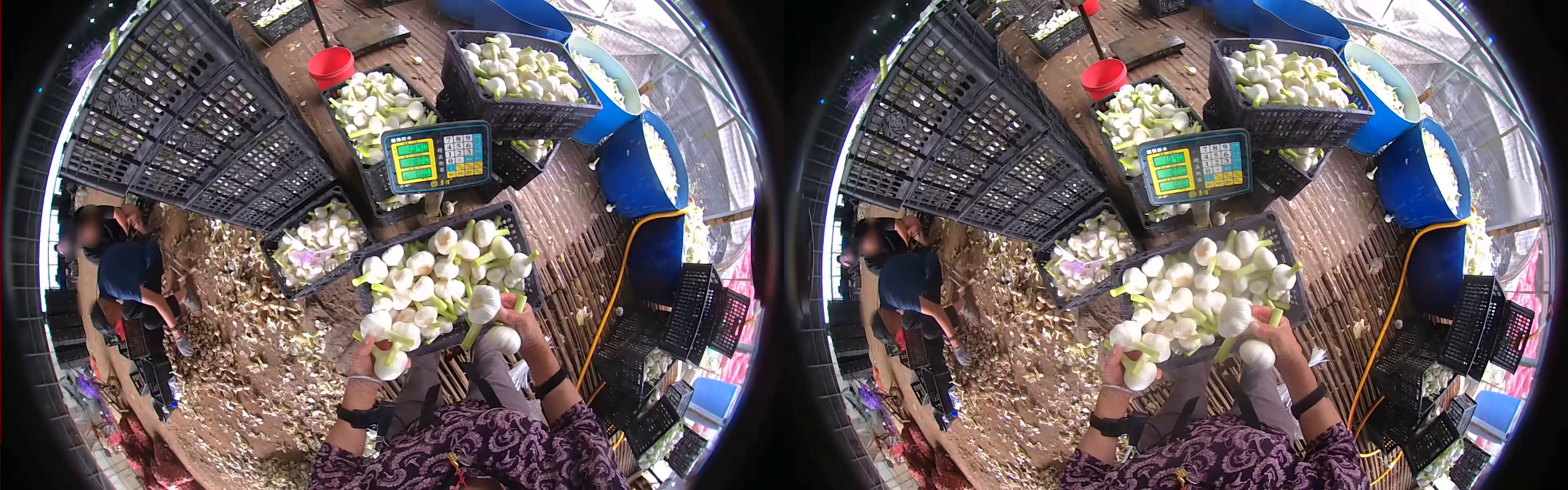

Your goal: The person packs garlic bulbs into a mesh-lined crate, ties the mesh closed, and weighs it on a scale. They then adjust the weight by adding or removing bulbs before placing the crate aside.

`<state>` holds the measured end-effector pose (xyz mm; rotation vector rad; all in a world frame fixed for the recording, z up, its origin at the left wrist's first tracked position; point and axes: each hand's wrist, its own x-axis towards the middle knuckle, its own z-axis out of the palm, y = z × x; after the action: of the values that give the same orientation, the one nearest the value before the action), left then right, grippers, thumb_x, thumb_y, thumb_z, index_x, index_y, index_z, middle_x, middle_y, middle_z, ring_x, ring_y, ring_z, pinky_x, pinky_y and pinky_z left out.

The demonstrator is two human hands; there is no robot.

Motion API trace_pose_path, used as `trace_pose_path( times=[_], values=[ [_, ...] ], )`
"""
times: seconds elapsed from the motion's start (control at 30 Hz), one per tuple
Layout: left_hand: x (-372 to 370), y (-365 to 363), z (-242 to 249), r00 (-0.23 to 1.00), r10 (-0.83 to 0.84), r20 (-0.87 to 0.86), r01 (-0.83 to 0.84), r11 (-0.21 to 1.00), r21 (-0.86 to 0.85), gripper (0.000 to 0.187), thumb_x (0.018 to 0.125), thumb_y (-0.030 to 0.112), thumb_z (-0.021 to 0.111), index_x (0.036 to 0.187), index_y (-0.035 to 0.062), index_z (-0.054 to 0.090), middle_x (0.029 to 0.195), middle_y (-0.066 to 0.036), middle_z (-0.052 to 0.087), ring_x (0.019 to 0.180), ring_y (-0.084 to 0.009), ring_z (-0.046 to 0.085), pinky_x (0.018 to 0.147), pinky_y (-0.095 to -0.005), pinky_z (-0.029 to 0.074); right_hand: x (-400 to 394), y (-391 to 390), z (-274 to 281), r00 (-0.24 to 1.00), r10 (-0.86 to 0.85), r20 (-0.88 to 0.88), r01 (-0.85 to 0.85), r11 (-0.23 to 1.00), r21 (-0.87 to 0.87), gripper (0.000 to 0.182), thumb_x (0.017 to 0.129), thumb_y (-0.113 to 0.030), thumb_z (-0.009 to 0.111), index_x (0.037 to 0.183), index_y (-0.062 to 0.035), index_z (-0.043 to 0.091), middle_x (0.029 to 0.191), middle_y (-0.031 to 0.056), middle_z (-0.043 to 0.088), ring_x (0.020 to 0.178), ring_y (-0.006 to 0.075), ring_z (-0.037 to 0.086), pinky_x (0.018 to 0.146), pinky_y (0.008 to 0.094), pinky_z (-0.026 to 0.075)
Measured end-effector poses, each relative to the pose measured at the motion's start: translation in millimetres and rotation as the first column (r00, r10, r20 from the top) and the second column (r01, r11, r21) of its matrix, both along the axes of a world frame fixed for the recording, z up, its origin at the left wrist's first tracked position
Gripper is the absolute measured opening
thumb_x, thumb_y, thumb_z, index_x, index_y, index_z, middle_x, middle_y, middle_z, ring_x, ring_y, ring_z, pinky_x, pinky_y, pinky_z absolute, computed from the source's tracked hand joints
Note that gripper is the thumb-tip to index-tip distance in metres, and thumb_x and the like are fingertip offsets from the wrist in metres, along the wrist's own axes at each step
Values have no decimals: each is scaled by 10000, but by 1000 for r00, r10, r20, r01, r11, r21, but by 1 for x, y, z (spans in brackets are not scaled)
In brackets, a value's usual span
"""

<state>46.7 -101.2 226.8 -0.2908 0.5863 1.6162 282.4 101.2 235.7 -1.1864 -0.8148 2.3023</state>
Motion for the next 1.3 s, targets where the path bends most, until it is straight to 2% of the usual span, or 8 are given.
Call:
trace_pose_path(
  times=[0.43,0.7,0.9,1.07,1.13,1.17,1.23,1.3],
  values=[
    [-6,12,13,1000,26,1,-25,992,-127,527,753,323,668,1165,66,464,1024,-129,581,851,-342,600,595,-534,531,-11,-3,12,1000,12,-17,-12,1000,-15,441,754,-239,642,1103,2,519,979,101,606,823,195,612,723,320,517],
    [-6,22,4,998,-59,-21,56,990,-127,633,776,411,616,1264,78,389,1134,-155,541,949,-320,571,587,-506,526,8,-9,-13,971,-145,-190,62,920,-386,615,774,-332,641,1230,-13,380,1012,173,566,766,275,622,633,342,548],
    [8,53,-1,971,-190,-146,190,982,-9,711,787,540,521,1281,57,355,1176,-171,504,924,-392,548,556,-538,492,48,30,18,922,-387,-30,348,858,-377,492,821,-392,576,1087,16,503,825,121,623,685,229,628,620,327,527],
    [52,109,16,967,-79,-244,42,988,-151,750,790,609,424,1217,-7,388,1015,-258,554,686,-412,594,457,-454,517,144,197,24,741,-529,-413,643,736,211,526,824,-374,518,1181,1,426,948,188,580,649,281,611,513,382,534],
    [63,123,23,953,-105,-284,64,987,-151,742,792,603,429,1224,2,384,1031,-245,554,711,-416,594,461,-455,518,199,309,77,612,-687,-391,753,658,23,690,844,-584,388,1206,3,414,1023,188,563,815,288,602,574,379,537],
    [74,134,37,960,-78,-267,37,987,-154,726,793,599,434,1241,30,377,1065,-222,546,763,-414,589,468,-468,517,261,363,66,748,-305,-590,540,797,272,782,818,-667,330,1229,-4,388,1101,220,522,938,338,560,621,408,539],
    [85,148,41,967,-37,-251,0,989,-147,713,795,595,439,1258,58,370,1099,-199,539,815,-411,585,474,-480,515,284,422,116,433,-834,-340,891,453,26,766,817,-639,387,1265,-20,340,1192,299,427,1017,444,488,683,455,529],
    [91,145,38,971,-19,-238,-23,985,-174,705,794,595,447,1305,123,329,1164,-159,512,904,-400,562,487,-507,509,289,449,127,329,-944,-5,921,320,222,671,842,-498,498,1291,-46,285,1065,264,518,921,421,541,708,496,514]
  ],
)
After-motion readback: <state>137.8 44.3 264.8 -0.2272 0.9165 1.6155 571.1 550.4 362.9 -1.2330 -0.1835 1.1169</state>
